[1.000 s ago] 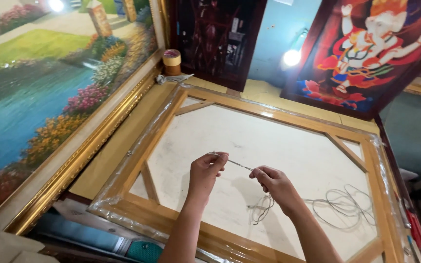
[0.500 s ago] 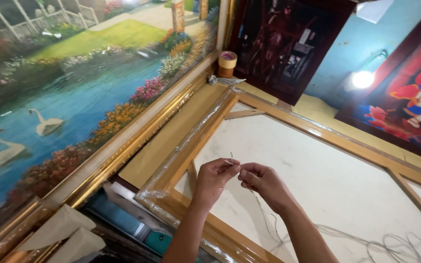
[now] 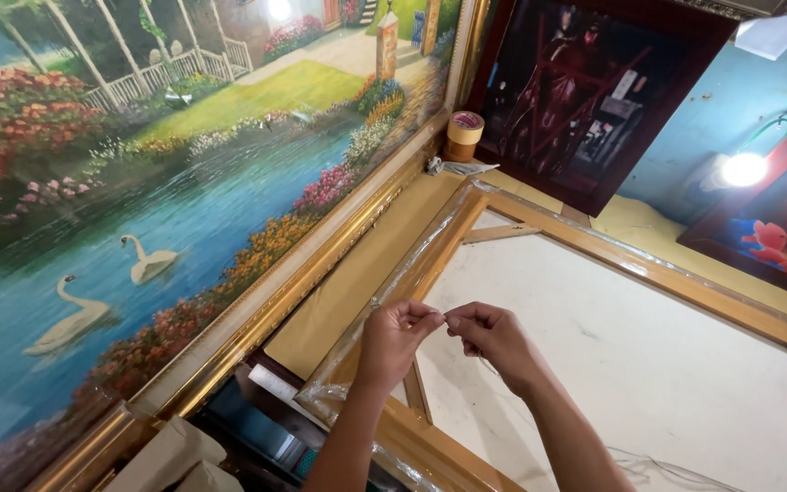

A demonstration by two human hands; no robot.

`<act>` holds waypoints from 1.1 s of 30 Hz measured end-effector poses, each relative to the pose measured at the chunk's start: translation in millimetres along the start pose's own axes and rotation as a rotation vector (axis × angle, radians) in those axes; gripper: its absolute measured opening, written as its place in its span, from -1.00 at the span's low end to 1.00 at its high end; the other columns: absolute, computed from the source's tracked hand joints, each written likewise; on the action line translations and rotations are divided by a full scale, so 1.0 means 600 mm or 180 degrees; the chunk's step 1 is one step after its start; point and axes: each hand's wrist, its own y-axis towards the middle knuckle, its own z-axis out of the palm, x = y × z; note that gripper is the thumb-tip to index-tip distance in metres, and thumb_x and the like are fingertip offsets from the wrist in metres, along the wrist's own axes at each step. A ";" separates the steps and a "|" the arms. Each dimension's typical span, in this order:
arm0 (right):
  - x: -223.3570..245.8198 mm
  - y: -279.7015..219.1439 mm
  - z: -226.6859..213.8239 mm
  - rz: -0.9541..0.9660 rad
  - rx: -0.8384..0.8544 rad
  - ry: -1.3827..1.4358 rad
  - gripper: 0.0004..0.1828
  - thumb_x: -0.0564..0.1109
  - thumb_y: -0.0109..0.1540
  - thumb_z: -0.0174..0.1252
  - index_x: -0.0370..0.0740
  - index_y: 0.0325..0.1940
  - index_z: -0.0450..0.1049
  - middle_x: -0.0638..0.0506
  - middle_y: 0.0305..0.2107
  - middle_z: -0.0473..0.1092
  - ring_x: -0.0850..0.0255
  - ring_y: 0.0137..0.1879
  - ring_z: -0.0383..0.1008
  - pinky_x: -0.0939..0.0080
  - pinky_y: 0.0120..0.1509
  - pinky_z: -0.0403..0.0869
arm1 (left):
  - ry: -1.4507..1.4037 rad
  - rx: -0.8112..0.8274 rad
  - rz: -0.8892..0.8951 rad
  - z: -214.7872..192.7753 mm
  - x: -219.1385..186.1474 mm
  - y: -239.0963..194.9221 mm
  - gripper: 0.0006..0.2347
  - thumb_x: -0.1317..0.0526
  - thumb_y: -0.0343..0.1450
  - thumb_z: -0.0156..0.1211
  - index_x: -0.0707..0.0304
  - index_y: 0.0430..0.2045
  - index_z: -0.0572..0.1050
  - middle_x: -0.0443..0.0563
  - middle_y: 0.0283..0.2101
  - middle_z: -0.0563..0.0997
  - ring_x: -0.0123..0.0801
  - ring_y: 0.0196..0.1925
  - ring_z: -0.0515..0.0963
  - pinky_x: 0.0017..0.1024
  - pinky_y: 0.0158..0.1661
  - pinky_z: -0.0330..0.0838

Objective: The person attaches a metal wire to the back of a wooden picture frame. They thread the wire through metal loops on the frame, pull it taut, and tie it off to create a hanging mechanism.

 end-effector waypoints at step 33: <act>-0.096 0.166 0.073 0.0273 -0.0400 -0.2234 -0.67 0.14 0.03 0.06 -0.02 -0.25 0.52 -0.02 -0.42 0.46 0.05 -0.14 0.43 0.14 -0.06 0.37 | 0.4052 0.0656 0.0779 -0.083 0.230 0.196 -0.86 0.38 0.18 -0.02 0.33 -0.76 0.52 0.15 -0.67 0.51 -0.12 -0.54 0.57 -0.29 -0.50 0.50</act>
